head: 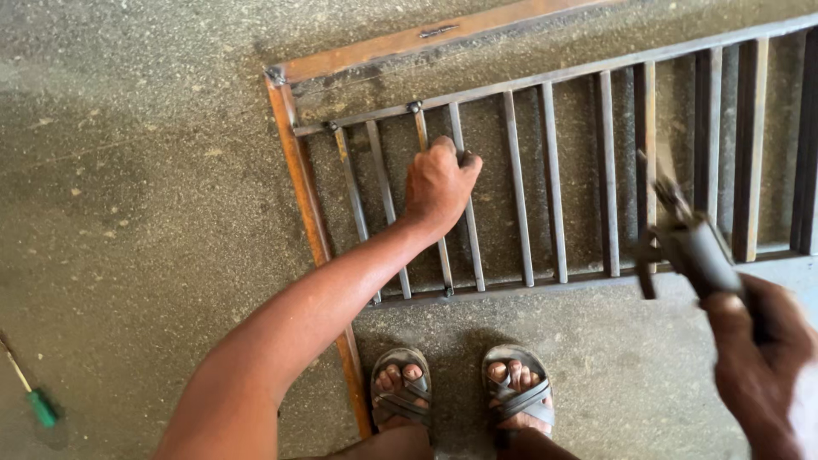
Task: The person uses a welding tool to join metal bars to a frame, then rubs a metal file across the joints.
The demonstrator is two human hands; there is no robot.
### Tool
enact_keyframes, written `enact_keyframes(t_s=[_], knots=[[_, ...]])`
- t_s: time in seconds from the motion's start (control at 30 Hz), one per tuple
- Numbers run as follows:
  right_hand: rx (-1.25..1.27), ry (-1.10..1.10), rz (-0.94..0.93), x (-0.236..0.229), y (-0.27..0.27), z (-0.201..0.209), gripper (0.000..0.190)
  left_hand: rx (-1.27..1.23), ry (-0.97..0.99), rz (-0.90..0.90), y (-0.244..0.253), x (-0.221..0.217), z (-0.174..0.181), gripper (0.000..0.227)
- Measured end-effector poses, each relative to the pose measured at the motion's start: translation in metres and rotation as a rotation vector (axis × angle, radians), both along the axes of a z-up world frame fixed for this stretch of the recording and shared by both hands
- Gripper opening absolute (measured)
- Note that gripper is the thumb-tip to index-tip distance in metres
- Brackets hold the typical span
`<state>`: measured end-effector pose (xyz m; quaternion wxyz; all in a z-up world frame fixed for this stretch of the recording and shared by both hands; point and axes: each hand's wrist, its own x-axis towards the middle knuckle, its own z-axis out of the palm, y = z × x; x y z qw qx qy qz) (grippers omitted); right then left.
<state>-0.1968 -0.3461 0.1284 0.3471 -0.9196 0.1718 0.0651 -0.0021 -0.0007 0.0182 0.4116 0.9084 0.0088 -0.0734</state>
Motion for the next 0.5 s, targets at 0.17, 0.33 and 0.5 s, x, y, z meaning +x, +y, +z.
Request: enact_keyframes(t_s=[0.17, 0.33, 0.5], knots=[[0.26, 0.061, -0.016, 0.077, 0.072, 0.025, 0.042, -0.024, -0.021, -0.016, 0.001, -0.003, -0.013, 0.025], [0.243, -0.09, 0.25, 0.119, 0.117, 0.017, 0.061, -0.031, 0.038, -0.017, 0.001, -0.002, -0.004, 0.026], [0.222, -0.068, 0.241, 0.128, 0.154, -0.009, 0.056, 0.001, 0.234, -0.005, 0.002, 0.002, 0.022, 0.024]])
